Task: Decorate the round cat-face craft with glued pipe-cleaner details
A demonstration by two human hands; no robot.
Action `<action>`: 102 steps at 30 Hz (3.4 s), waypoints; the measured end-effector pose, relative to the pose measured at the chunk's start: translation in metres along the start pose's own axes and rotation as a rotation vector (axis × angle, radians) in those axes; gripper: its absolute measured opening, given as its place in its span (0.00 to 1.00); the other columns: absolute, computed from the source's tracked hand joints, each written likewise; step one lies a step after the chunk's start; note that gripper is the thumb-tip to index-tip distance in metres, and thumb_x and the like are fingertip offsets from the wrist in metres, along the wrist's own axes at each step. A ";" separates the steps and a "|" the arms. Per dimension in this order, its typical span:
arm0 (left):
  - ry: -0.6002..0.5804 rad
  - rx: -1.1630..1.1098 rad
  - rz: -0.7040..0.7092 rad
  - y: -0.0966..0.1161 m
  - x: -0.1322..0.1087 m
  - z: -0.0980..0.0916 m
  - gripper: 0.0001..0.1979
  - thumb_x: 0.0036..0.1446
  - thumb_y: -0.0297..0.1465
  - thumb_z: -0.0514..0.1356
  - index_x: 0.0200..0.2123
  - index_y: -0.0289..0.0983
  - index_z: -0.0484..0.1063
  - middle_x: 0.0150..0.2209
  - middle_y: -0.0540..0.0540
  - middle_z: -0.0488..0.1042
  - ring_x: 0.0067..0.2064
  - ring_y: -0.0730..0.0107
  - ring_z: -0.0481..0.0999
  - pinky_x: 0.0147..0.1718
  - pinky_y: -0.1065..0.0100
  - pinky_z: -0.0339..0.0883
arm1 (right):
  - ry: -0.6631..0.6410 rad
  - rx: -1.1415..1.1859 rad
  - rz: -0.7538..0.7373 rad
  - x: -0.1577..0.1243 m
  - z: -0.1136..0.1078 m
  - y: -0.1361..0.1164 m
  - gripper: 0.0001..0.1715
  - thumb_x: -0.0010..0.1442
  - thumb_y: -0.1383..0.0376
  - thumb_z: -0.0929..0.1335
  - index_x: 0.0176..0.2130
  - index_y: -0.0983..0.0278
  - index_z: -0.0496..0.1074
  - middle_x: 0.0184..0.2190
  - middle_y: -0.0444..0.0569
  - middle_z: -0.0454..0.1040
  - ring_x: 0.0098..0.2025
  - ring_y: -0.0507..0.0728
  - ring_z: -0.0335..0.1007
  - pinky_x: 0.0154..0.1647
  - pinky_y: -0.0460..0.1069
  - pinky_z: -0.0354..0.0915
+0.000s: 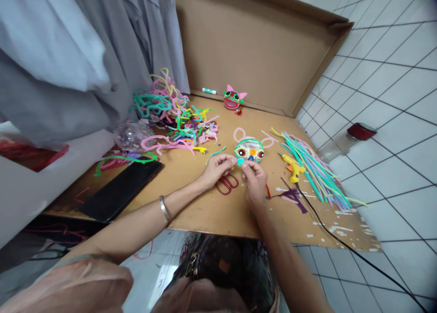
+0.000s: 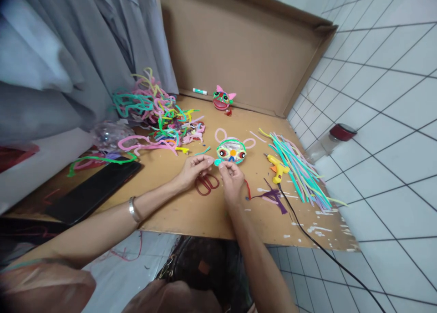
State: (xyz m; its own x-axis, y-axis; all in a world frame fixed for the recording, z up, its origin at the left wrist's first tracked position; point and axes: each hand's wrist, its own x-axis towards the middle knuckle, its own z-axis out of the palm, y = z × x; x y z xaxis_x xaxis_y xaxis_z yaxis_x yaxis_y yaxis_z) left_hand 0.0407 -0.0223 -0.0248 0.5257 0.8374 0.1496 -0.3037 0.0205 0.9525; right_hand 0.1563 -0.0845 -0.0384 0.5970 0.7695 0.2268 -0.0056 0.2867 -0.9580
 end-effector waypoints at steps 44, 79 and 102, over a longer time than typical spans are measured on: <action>-0.189 -0.293 -0.408 0.006 0.006 -0.007 0.09 0.39 0.29 0.66 0.25 0.32 0.69 0.20 0.52 0.71 0.19 0.83 0.66 0.20 0.78 0.58 | -0.166 -0.513 -0.432 -0.013 -0.003 -0.018 0.06 0.57 0.67 0.66 0.30 0.62 0.72 0.28 0.41 0.64 0.24 0.48 0.57 0.27 0.45 0.59; -0.086 -0.001 -0.141 -0.006 0.003 -0.001 0.19 0.38 0.41 0.70 0.25 0.33 0.70 0.18 0.54 0.66 0.18 0.83 0.59 0.19 0.75 0.51 | -0.087 -0.390 -0.257 -0.008 -0.007 -0.007 0.12 0.58 0.61 0.66 0.41 0.63 0.74 0.36 0.47 0.72 0.32 0.51 0.68 0.33 0.47 0.65; 0.061 1.353 0.104 0.008 0.036 -0.067 0.07 0.50 0.35 0.61 0.27 0.38 0.73 0.27 0.45 0.73 0.27 0.68 0.66 0.27 0.69 0.51 | 0.103 -0.827 -0.509 -0.004 -0.027 -0.017 0.13 0.60 0.64 0.64 0.24 0.61 0.66 0.28 0.45 0.66 0.26 0.52 0.59 0.32 0.48 0.58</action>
State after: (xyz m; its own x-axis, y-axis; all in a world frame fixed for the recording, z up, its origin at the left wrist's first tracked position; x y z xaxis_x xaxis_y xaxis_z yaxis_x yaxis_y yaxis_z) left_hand 0.0040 0.0445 -0.0290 0.5021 0.8254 0.2579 0.6907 -0.5622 0.4548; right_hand 0.1755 -0.1075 -0.0274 0.4394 0.5999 0.6686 0.8134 0.0500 -0.5795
